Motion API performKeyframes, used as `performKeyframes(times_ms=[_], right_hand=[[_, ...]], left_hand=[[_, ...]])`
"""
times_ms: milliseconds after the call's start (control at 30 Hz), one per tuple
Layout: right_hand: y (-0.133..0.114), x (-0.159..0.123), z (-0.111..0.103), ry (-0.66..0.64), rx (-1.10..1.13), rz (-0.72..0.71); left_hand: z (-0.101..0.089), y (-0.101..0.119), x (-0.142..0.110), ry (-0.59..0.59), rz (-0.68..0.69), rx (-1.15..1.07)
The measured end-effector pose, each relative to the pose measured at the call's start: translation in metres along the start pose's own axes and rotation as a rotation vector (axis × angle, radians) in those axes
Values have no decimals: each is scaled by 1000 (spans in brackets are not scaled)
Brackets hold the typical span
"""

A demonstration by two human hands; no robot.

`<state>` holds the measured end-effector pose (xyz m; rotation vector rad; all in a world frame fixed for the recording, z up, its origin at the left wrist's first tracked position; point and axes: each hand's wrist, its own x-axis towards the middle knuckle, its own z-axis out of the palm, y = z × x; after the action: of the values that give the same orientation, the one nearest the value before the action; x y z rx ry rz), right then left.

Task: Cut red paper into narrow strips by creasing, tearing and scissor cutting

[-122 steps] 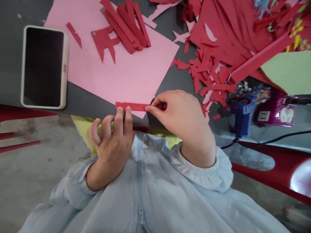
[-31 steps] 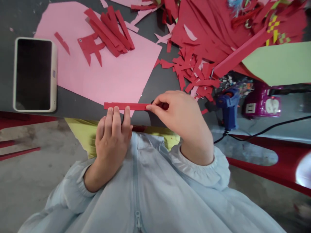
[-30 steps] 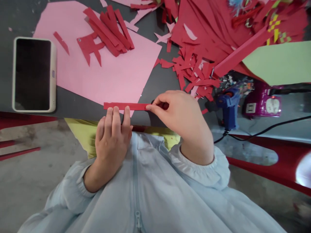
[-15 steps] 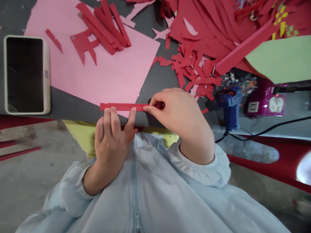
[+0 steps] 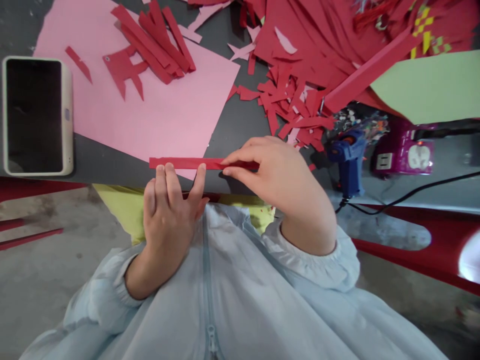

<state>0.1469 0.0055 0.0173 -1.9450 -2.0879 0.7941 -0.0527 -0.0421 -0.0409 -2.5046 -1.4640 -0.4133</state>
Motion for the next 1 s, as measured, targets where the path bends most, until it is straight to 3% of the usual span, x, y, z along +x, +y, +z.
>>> performKeyframes(times_ms=[467,767,1000], right_hand=[[-10,16,5,-51,-212,-24],[-12,10,3,-25,-261,108],[-11,8,5,-11,-249,125]], left_hand=[[8,2,-7,-7,-73,-149],[6,4,-4,16,-53,-86],[2,7,0,-25,-42,-68]])
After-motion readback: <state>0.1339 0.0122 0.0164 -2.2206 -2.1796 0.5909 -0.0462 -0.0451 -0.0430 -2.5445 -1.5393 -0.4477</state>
